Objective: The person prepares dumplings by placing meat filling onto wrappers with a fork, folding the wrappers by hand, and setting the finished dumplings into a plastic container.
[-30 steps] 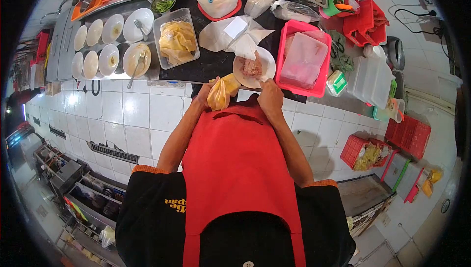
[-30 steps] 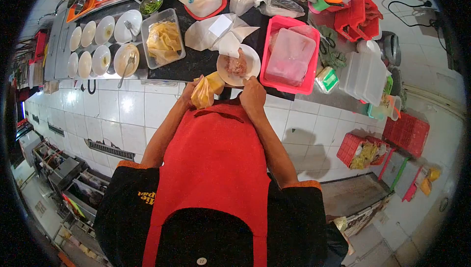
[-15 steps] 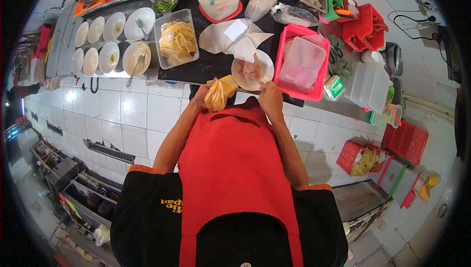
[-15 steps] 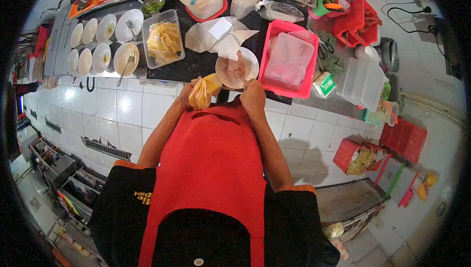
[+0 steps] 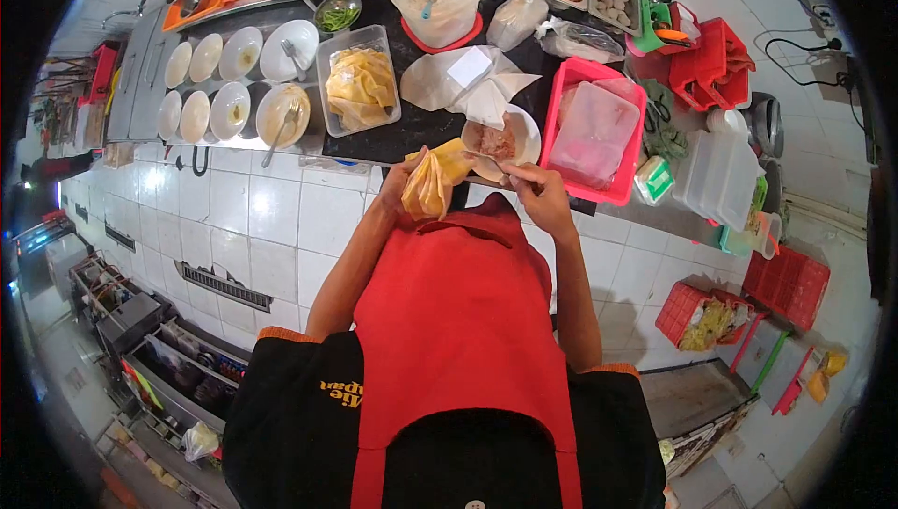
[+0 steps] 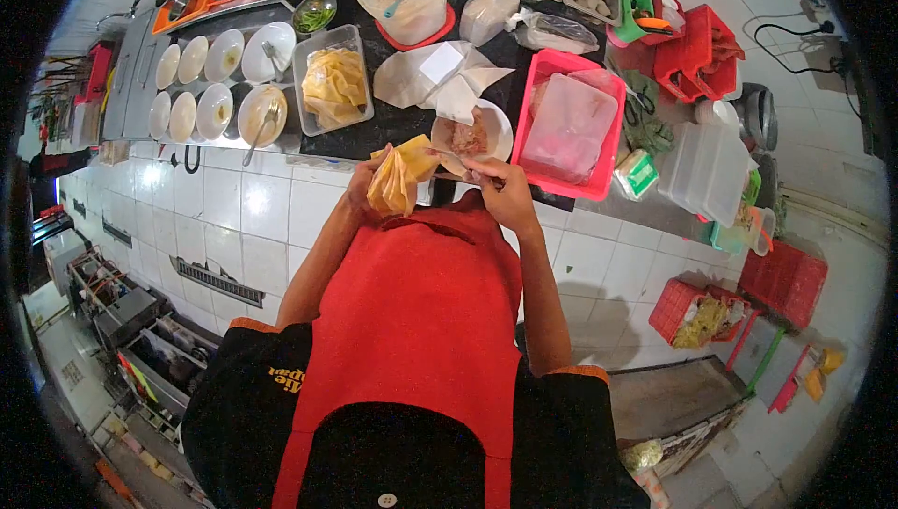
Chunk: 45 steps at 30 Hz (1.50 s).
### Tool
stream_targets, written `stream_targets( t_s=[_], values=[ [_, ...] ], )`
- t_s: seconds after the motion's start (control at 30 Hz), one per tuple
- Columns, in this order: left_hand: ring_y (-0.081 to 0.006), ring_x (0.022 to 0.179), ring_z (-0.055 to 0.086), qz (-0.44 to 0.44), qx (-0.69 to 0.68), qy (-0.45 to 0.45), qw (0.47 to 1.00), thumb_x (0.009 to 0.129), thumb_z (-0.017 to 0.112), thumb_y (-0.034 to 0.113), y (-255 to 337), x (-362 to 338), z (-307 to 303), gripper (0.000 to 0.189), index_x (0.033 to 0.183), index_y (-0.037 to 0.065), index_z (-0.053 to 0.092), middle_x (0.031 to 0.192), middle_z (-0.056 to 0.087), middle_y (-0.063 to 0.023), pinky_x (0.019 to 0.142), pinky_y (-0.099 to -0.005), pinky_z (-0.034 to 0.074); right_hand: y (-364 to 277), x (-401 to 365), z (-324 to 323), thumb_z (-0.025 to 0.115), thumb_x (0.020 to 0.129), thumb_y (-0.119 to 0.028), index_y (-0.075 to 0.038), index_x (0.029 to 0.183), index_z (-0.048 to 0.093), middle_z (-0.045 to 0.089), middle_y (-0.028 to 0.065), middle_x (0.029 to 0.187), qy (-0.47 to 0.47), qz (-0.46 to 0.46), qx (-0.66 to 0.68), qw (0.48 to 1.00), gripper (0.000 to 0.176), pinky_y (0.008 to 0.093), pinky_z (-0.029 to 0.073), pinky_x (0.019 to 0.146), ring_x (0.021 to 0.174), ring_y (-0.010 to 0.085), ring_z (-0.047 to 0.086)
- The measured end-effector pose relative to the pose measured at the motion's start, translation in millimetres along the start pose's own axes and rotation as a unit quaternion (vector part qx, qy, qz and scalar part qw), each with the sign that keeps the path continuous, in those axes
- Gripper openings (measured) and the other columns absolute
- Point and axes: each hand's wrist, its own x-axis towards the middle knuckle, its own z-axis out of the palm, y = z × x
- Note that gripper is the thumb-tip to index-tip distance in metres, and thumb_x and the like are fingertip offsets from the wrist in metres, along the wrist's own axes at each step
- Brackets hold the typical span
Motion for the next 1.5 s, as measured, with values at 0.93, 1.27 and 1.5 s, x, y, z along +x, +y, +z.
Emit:
stream_targets(
  t_s=[0.93, 1.27, 1.5],
  values=[
    [-0.0314, 0.135, 0.049, 0.189, 0.189, -0.03, 0.963, 0.108, 0.03, 0.039, -14.1, -7.6, 138.4, 0.061, 0.147, -0.008, 0.036, 0.149, 0.044, -0.0229, 0.111, -0.0431, 0.042, -75.9, 6.8, -14.6, 0.058, 0.086, 0.009, -0.005, 0.108, 0.075, 0.069, 0.0164, 0.095, 0.054, -0.13, -0.122, 0.982, 0.031, 0.0325, 0.051, 0.081, 0.089, 0.0301, 0.067],
    [-0.0314, 0.134, 0.049, 0.283, 0.236, 0.082, 0.926, 0.109, 0.025, 0.035, 40.8, -17.8, 83.4, 0.056, 0.144, -0.007, 0.04, 0.146, 0.048, -0.0215, 0.114, -0.0428, 0.038, 22.9, 4.4, -50.7, 0.06, 0.092, 0.001, 0.001, 0.104, 0.073, 0.069, 0.0055, 0.088, 0.097, -0.018, -0.098, 0.99, 0.018, 0.0236, 0.045, 0.067, 0.077, 0.0086, 0.058],
    [-0.0177, 0.089, 0.067, 0.242, 0.638, 0.33, 0.652, 0.105, 0.045, 0.041, 107.6, -50.1, 22.7, 0.053, 0.122, -0.005, 0.064, 0.102, 0.071, -0.0119, 0.082, -0.0312, 0.053, 47.4, -15.1, -58.6, 0.063, 0.092, -0.002, 0.001, 0.105, 0.072, 0.073, 0.0089, 0.092, 0.075, 0.046, -0.054, 0.995, 0.017, 0.0254, 0.05, 0.071, 0.081, 0.0117, 0.067]
  ],
)
